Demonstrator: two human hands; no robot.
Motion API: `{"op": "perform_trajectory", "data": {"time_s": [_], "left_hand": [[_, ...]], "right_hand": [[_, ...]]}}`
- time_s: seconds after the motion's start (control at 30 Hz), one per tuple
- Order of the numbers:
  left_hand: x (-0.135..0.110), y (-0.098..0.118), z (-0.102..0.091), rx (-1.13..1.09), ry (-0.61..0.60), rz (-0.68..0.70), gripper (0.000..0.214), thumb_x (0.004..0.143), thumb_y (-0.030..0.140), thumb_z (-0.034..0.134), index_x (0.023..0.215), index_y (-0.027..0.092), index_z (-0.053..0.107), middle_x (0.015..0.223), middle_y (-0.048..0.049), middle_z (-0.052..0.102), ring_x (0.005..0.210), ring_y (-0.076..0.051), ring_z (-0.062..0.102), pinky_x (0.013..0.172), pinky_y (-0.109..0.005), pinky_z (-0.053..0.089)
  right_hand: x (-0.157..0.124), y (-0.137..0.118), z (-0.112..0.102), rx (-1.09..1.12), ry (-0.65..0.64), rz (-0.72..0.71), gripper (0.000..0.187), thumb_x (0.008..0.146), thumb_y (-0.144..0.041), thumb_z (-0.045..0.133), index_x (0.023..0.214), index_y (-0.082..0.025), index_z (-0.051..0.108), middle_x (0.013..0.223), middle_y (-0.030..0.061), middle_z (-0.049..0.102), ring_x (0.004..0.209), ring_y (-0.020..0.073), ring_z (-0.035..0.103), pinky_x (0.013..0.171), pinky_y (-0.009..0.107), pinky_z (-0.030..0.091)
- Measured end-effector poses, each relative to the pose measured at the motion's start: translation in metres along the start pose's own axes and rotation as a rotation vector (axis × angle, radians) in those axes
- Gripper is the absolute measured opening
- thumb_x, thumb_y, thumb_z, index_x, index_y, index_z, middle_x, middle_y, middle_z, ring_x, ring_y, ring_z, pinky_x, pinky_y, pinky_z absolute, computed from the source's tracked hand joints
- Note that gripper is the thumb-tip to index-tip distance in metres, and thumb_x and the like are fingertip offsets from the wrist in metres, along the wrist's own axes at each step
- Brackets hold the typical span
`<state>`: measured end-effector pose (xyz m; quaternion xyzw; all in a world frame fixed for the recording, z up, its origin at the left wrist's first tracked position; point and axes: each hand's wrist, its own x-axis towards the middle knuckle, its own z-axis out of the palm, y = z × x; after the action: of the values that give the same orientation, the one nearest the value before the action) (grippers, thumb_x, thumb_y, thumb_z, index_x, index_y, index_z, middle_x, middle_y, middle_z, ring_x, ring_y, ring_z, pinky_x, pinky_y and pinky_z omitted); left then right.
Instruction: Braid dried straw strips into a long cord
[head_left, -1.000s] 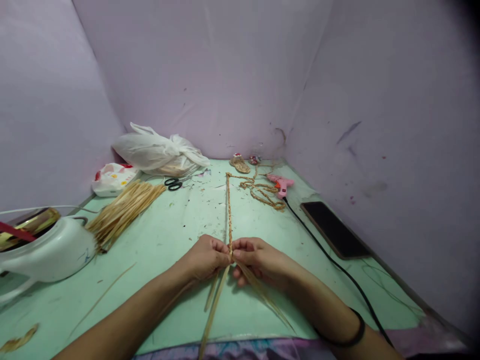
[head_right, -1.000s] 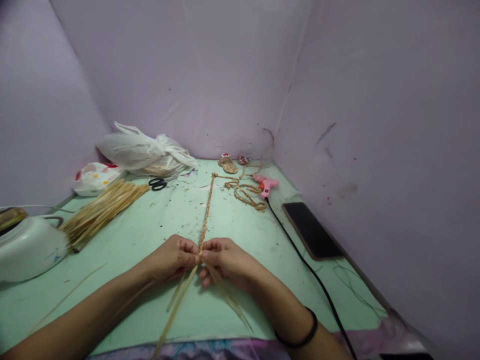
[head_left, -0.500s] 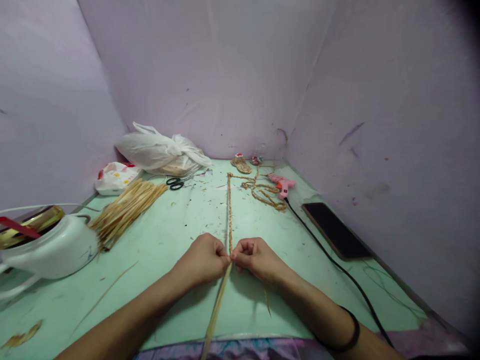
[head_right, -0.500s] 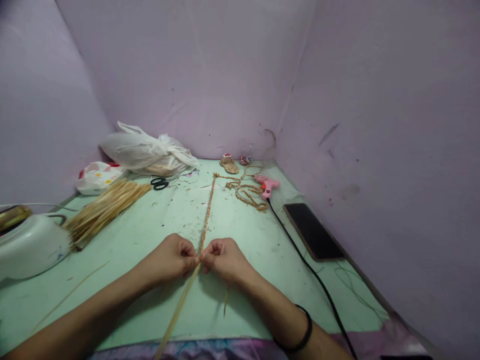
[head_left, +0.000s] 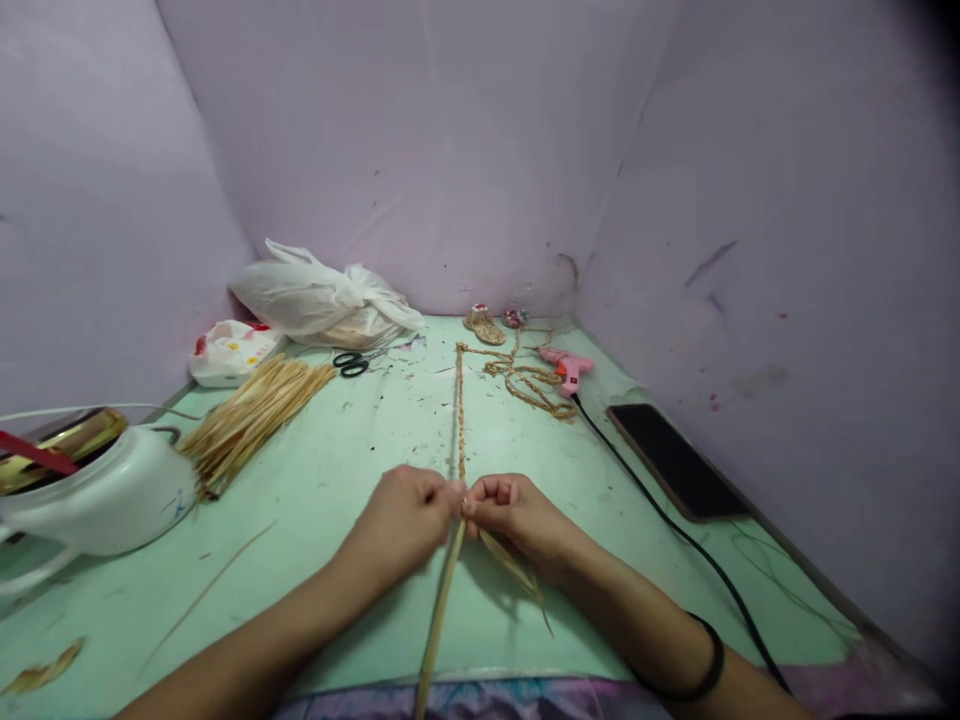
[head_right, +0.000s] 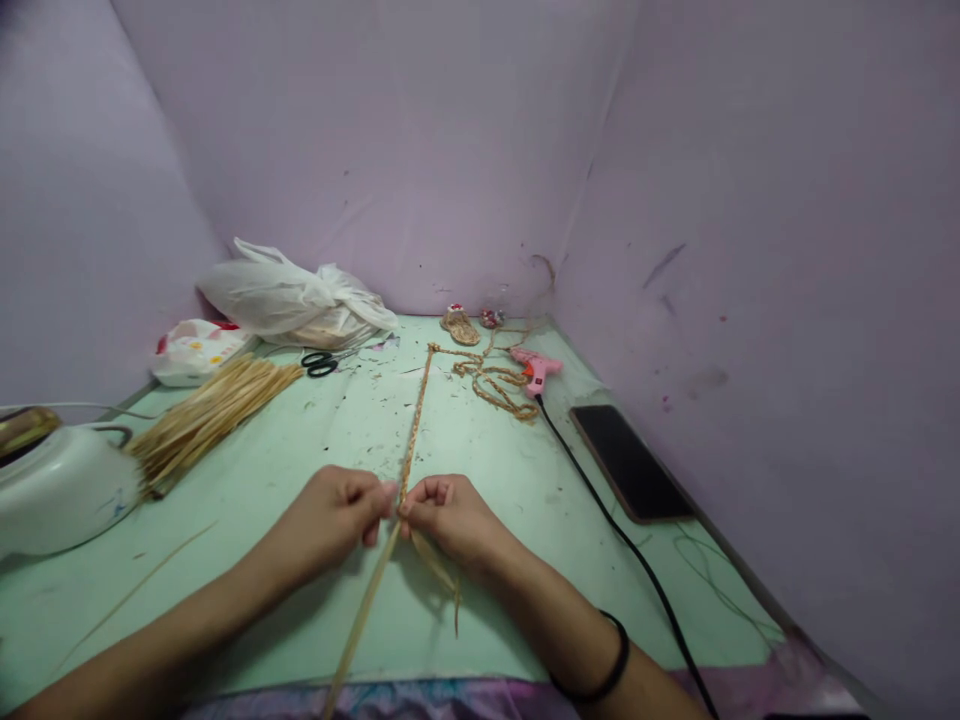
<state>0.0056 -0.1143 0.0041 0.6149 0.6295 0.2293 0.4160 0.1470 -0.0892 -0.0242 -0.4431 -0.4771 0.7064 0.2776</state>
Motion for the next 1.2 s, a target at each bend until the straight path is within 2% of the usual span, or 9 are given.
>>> {"op": "perform_trajectory", "data": {"time_s": [0.1, 0.17, 0.23, 0.43, 0.57, 0.7, 0.8, 1.1, 1.2], "left_hand": [[0.008, 0.000, -0.007, -0.378, -0.161, -0.219, 0.022, 0.070, 0.033, 0.049, 0.067, 0.013, 0.056, 0.059, 0.0000, 0.057, 0.030, -0.004, 0.036, 0.031, -0.019, 0.021], [0.012, -0.004, -0.006, -0.590, -0.369, -0.278, 0.020, 0.066, 0.030, 0.055, 0.069, 0.010, 0.056, 0.063, -0.0027, 0.059, 0.033, -0.004, 0.041, 0.031, -0.017, 0.026], [0.014, -0.009, -0.003, -0.707, -0.476, -0.307, 0.019, 0.063, 0.027, 0.059, 0.065, 0.008, 0.057, 0.058, -0.0029, 0.058, 0.037, -0.004, 0.046, 0.035, -0.015, 0.034], [0.016, -0.009, 0.005, -0.442, -0.265, -0.312, 0.018, 0.062, 0.016, 0.053, 0.046, 0.012, 0.047, 0.034, 0.0005, 0.045, 0.027, -0.008, 0.040, 0.028, -0.019, 0.032], [0.013, -0.002, 0.007, -0.250, -0.224, -0.320, 0.021, 0.061, 0.013, 0.046, 0.041, 0.015, 0.042, 0.027, 0.0024, 0.038, 0.023, -0.009, 0.035, 0.025, -0.019, 0.028], [0.012, -0.001, 0.005, -0.247, -0.198, -0.268, 0.012, 0.055, 0.009, 0.044, 0.045, 0.015, 0.045, 0.029, 0.0052, 0.037, 0.021, -0.007, 0.028, 0.024, -0.018, 0.019], [0.011, -0.002, 0.005, -0.271, -0.197, -0.262, 0.010, 0.053, 0.010, 0.044, 0.046, 0.015, 0.048, 0.029, 0.0050, 0.037, 0.021, -0.007, 0.027, 0.024, -0.019, 0.019], [0.015, -0.013, 0.008, -0.371, -0.234, -0.215, 0.007, 0.050, 0.015, 0.046, 0.044, 0.014, 0.051, 0.030, 0.0040, 0.039, 0.024, -0.006, 0.028, 0.027, -0.018, 0.017], [0.016, -0.010, 0.006, -0.387, -0.244, -0.191, 0.006, 0.048, 0.012, 0.048, 0.042, 0.013, 0.049, 0.028, 0.0058, 0.035, 0.025, -0.004, 0.025, 0.029, -0.017, 0.016]], "right_hand": [[-0.002, -0.003, -0.001, 0.030, -0.040, 0.021, 0.015, 0.057, -0.024, 0.063, 0.060, -0.013, 0.054, 0.046, -0.0036, 0.054, 0.034, 0.0018, 0.032, 0.037, 0.018, 0.020], [-0.002, -0.003, -0.002, 0.057, -0.067, 0.015, 0.017, 0.055, -0.025, 0.065, 0.062, -0.013, 0.054, 0.047, -0.0027, 0.055, 0.038, 0.0039, 0.040, 0.039, 0.017, 0.024], [0.000, -0.003, -0.003, 0.049, -0.085, 0.018, 0.018, 0.054, -0.024, 0.066, 0.063, -0.013, 0.055, 0.049, -0.0015, 0.056, 0.041, 0.0055, 0.045, 0.041, 0.017, 0.027], [0.004, 0.004, -0.004, -0.185, -0.015, -0.048, 0.015, 0.052, -0.018, 0.065, 0.061, -0.013, 0.054, 0.051, -0.0013, 0.056, 0.044, 0.0055, 0.043, 0.044, 0.018, 0.031], [0.000, 0.008, -0.004, -0.443, 0.109, -0.147, 0.008, 0.058, -0.020, 0.060, 0.057, -0.013, 0.055, 0.049, -0.0009, 0.053, 0.044, 0.0063, 0.039, 0.042, 0.019, 0.029], [-0.006, 0.006, -0.009, -0.644, 0.149, -0.231, 0.014, 0.061, -0.026, 0.060, 0.054, -0.013, 0.058, 0.046, -0.0003, 0.050, 0.043, 0.0069, 0.037, 0.039, 0.019, 0.026], [-0.012, 0.002, -0.010, -0.665, 0.066, -0.213, 0.018, 0.065, -0.027, 0.057, 0.053, -0.013, 0.056, 0.044, -0.0008, 0.047, 0.042, 0.0066, 0.035, 0.038, 0.018, 0.025], [-0.025, -0.002, -0.001, -0.858, -0.243, -0.450, 0.016, 0.070, -0.020, 0.052, 0.060, -0.013, 0.063, 0.048, -0.0031, 0.047, 0.045, 0.0055, 0.034, 0.043, 0.018, 0.027], [-0.019, -0.005, -0.006, -0.735, -0.173, -0.374, 0.024, 0.068, -0.030, 0.057, 0.052, -0.012, 0.058, 0.042, -0.0038, 0.041, 0.042, 0.0051, 0.032, 0.041, 0.018, 0.025]]}}
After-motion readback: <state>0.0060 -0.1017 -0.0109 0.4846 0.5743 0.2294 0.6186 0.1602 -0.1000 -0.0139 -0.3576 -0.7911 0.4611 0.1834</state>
